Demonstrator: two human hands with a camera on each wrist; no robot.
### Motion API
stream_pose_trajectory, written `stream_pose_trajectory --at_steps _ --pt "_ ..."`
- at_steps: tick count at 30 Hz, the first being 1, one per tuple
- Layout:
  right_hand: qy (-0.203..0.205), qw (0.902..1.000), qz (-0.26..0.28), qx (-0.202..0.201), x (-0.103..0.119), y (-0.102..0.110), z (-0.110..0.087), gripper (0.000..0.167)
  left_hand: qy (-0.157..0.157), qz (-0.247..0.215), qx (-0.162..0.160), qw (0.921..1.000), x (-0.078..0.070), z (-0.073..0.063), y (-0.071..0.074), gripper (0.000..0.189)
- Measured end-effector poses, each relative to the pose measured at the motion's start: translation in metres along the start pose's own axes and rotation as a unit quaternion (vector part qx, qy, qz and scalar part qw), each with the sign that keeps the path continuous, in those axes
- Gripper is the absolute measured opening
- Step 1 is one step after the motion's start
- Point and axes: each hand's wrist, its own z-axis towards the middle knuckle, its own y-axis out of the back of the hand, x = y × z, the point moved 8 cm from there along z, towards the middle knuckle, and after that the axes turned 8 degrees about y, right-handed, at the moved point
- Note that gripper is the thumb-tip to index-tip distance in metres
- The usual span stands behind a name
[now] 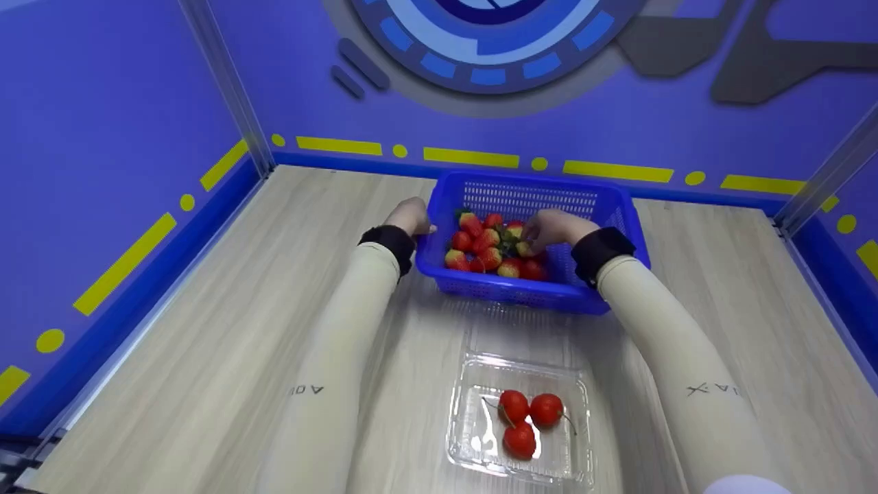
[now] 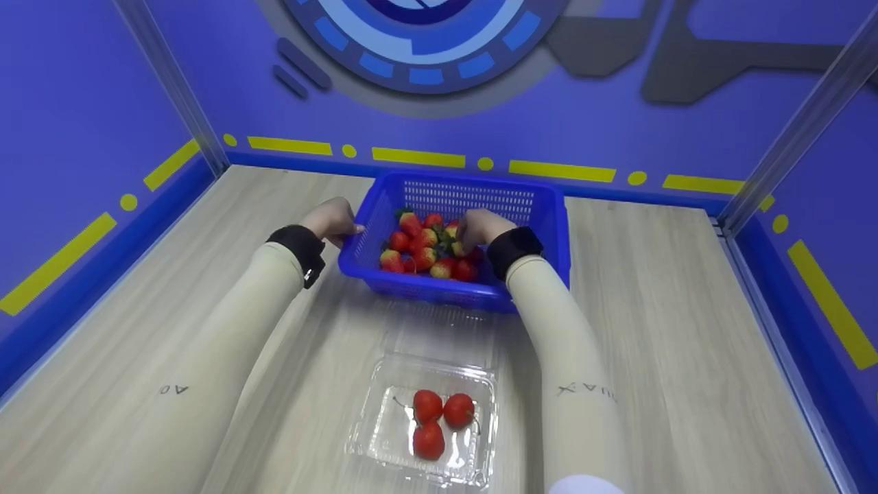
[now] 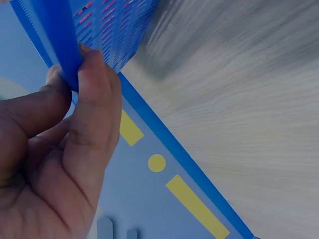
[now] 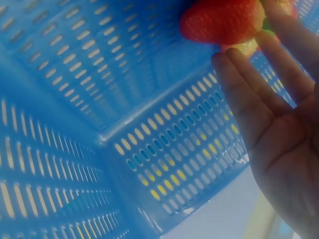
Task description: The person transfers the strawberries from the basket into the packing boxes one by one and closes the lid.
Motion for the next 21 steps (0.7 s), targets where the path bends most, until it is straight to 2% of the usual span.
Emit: stream_pose_trajectory --at_steps 2,4,6,7,8,9,10,13,14,15,16,18,19,20,21 --pt "0.000 1.0000 0.002 0.005 0.000 -0.001 0.002 0.040 -0.005 0.001 -0.007 1.0000 0.002 0.005 -0.001 0.029" --pt "-0.002 0.9999 0.001 0.010 -0.001 -0.002 0.002 0.042 0.007 -0.010 0.007 0.9999 -0.002 -0.020 0.007 0.034" --pt "-0.005 0.9998 0.004 0.018 -0.001 -0.004 0.003 0.044 0.020 -0.013 0.014 0.9996 -0.004 -0.037 0.012 0.035" --pt "-0.005 0.9997 0.006 0.022 -0.001 -0.005 0.002 0.045 0.017 -0.011 0.006 0.9998 -0.001 -0.025 0.008 0.034" --pt "-0.006 0.9996 0.010 0.025 -0.001 -0.006 0.002 0.046 0.015 -0.003 -0.004 0.9999 0.004 -0.002 0.000 0.034" --pt "-0.008 0.9995 0.015 0.028 -0.002 -0.007 0.002 0.046 0.010 0.009 -0.014 0.9998 0.010 0.026 -0.010 0.038" --pt "-0.011 0.9993 0.020 0.030 -0.003 -0.009 0.002 0.046 0.005 0.022 -0.018 0.9996 0.018 0.070 -0.026 0.043" --pt "-0.015 0.9990 0.026 0.032 -0.004 -0.011 0.002 0.047 -0.022 0.062 -0.063 0.9959 0.041 0.191 -0.066 0.050" --pt "-0.018 0.9989 0.029 0.032 -0.005 -0.011 0.001 0.047 -0.019 0.069 -0.062 0.9955 0.047 0.219 -0.076 0.053" --pt "-0.019 0.9989 0.030 0.032 -0.006 -0.011 0.001 0.046 -0.020 0.071 -0.061 0.9954 0.051 0.237 -0.082 0.055" --pt "-0.021 0.9988 0.031 0.032 -0.006 -0.012 0.001 0.046 -0.018 0.070 -0.059 0.9957 0.053 0.249 -0.087 0.053" --pt "-0.023 0.9986 0.034 0.034 -0.007 -0.012 0.001 0.045 -0.021 0.062 -0.060 0.9961 0.050 0.229 -0.079 0.048" --pt "-0.023 0.9986 0.034 0.034 -0.007 -0.013 0.001 0.045 -0.010 0.056 -0.039 0.9976 0.048 0.212 -0.074 0.048" --pt "-0.022 0.9986 0.033 0.035 -0.007 -0.012 0.001 0.045 -0.009 0.050 -0.038 0.9980 0.043 0.191 -0.066 0.045" --pt "-0.020 0.9987 0.031 0.034 -0.007 -0.012 0.001 0.045 -0.012 0.043 -0.040 0.9982 0.037 0.164 -0.056 0.040"
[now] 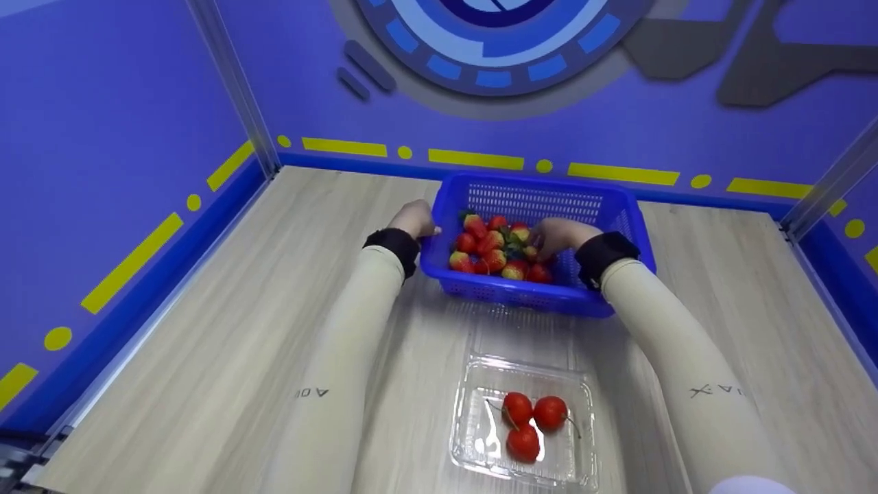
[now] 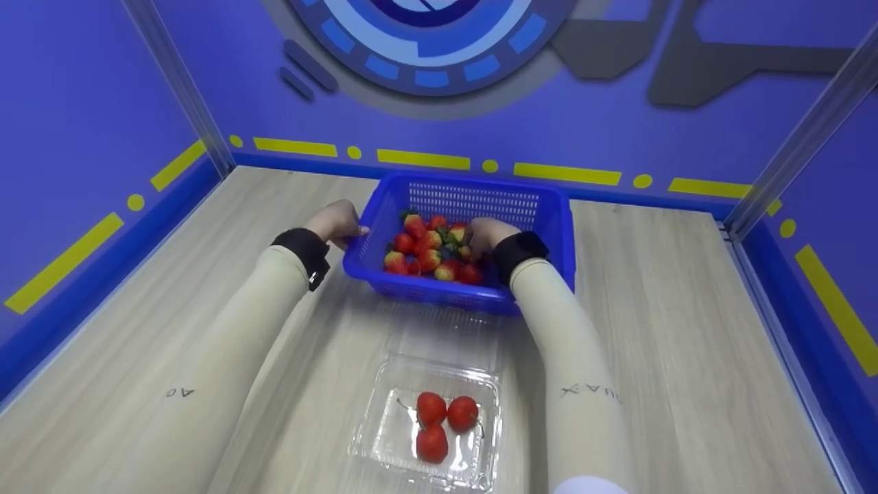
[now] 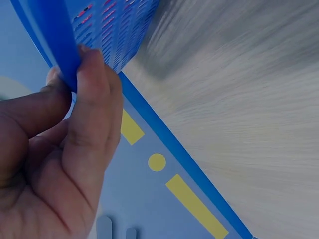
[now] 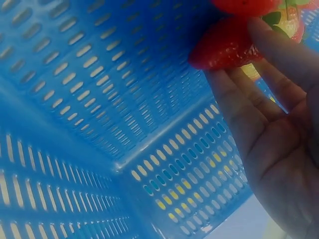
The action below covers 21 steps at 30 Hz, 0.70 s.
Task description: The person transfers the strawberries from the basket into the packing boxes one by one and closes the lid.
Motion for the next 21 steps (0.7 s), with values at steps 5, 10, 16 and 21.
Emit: stream_pose_trajectory --at_steps 5,10,16,21 --pt "0.009 0.9998 -0.012 -0.010 0.002 0.004 0.000 0.045 0.000 -0.053 0.019 0.9984 -0.026 -0.127 0.060 0.032" --pt "0.014 0.9996 -0.012 -0.022 0.006 0.010 -0.002 0.043 0.005 -0.086 0.036 0.9956 -0.036 -0.183 0.085 0.032" --pt "0.017 0.9993 0.001 -0.034 0.007 0.014 -0.006 0.043 0.031 -0.101 0.054 0.9929 -0.040 -0.215 0.095 0.033" --pt "0.027 0.9981 0.016 -0.052 0.011 0.023 -0.013 0.043 0.040 -0.151 0.076 0.9848 -0.038 -0.224 0.095 0.032"
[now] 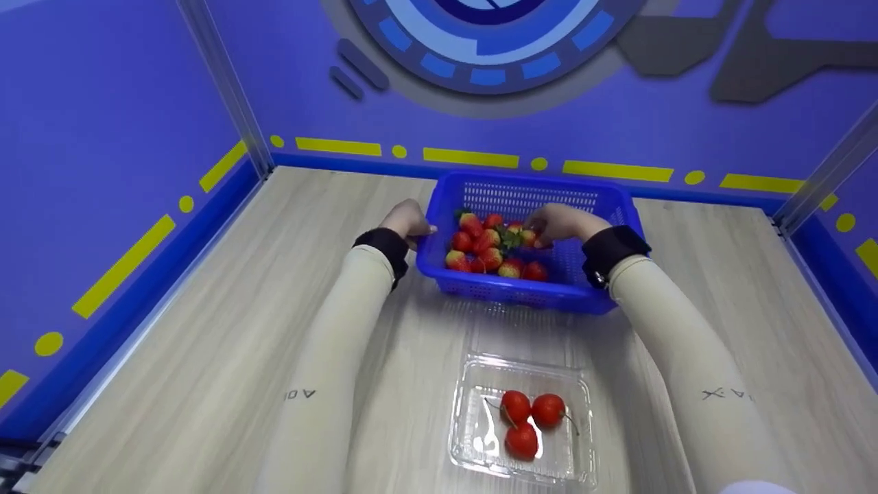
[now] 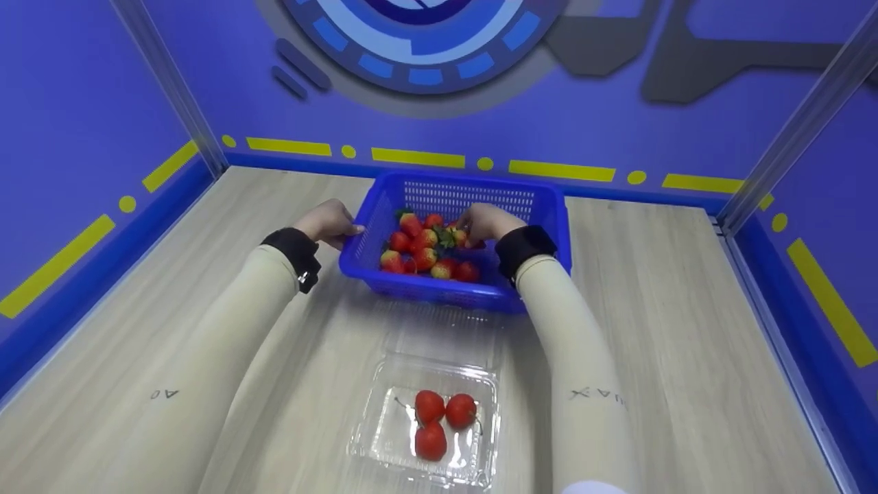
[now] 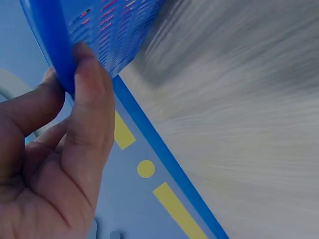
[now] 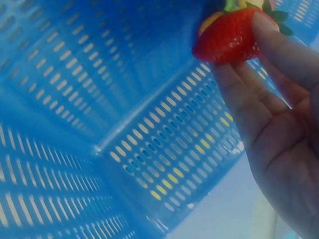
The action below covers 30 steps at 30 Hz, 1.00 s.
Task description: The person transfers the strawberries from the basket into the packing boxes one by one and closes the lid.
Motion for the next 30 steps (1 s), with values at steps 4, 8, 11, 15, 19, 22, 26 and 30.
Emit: stream_pose_trajectory --at_steps 4,8,11,15,19,22,26,30 --pt "0.007 0.9995 0.014 -0.027 0.008 0.016 -0.008 0.041 -0.005 -0.004 0.005 1.0000 -0.004 -0.006 0.004 0.029" --pt "0.024 0.9981 0.015 -0.055 0.020 0.031 -0.017 0.040 -0.011 0.008 -0.001 0.9999 -0.006 -0.014 0.012 0.031" --pt "0.035 0.9968 0.008 -0.071 0.031 0.042 -0.026 0.040 -0.031 0.021 -0.011 0.9992 -0.012 -0.022 0.022 0.021" --pt "0.046 0.9949 -0.007 -0.089 0.042 0.055 -0.043 0.042 -0.096 0.042 -0.045 0.9935 -0.030 -0.038 0.041 0.038" --pt "0.069 0.9913 -0.022 -0.110 0.052 0.066 -0.066 0.041 -0.147 0.036 -0.053 0.9871 -0.042 -0.059 0.052 0.032" --pt "0.086 0.9880 -0.036 -0.124 0.061 0.070 -0.085 0.040 -0.164 0.025 -0.038 0.9855 -0.042 -0.073 0.052 0.038" --pt "0.097 0.9847 -0.059 -0.132 0.073 0.068 -0.107 0.038 -0.191 0.027 -0.026 0.9809 -0.036 -0.086 0.048 0.049" --pt "0.119 0.9810 -0.076 -0.133 0.089 0.060 -0.126 0.034 -0.215 0.022 -0.026 0.9760 -0.029 -0.097 0.047 0.048"
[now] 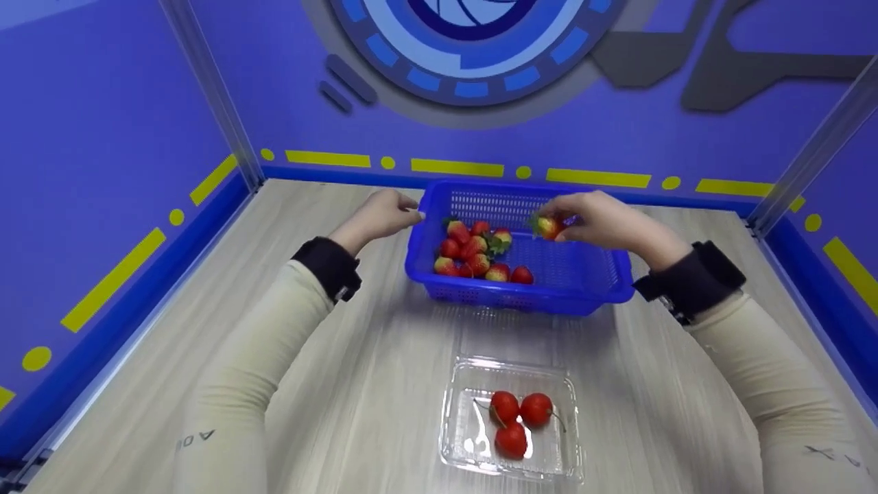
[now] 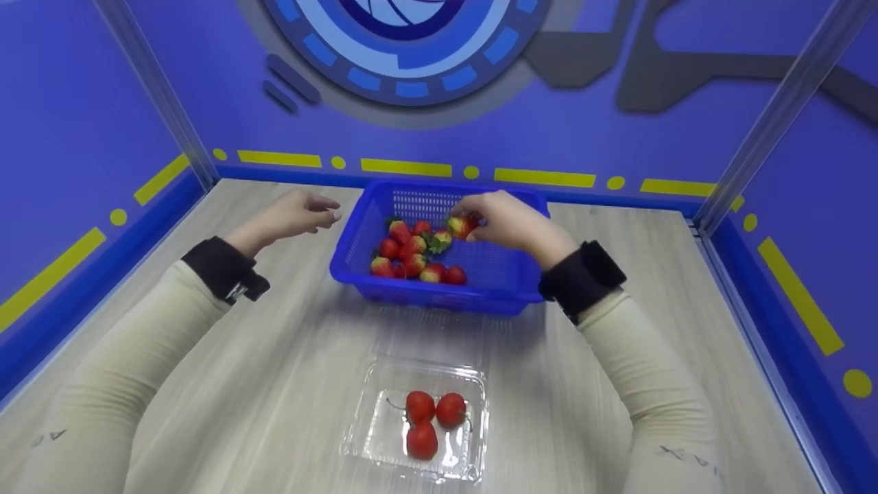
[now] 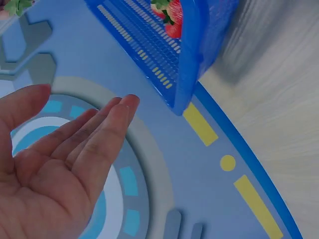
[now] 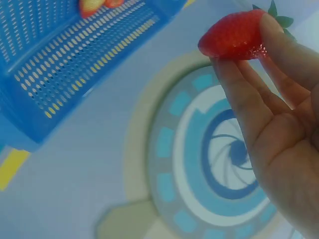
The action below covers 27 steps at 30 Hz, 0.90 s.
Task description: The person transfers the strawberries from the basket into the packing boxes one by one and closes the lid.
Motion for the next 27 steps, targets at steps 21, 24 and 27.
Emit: stream_pose_trajectory --at_steps 21,24,27 --pt "0.175 0.9834 -0.019 -0.044 0.094 -0.046 -0.089 0.034 -0.038 -0.050 0.100 0.9930 -0.012 -0.091 -0.072 0.044" --pt "0.206 0.9772 -0.018 -0.049 0.107 -0.058 -0.100 0.036 -0.043 -0.048 0.109 0.9920 -0.008 -0.097 -0.091 0.044" --pt "0.221 0.9742 -0.020 -0.040 0.118 -0.071 -0.109 0.038 -0.047 -0.045 0.118 0.9909 -0.003 -0.101 -0.106 0.042"
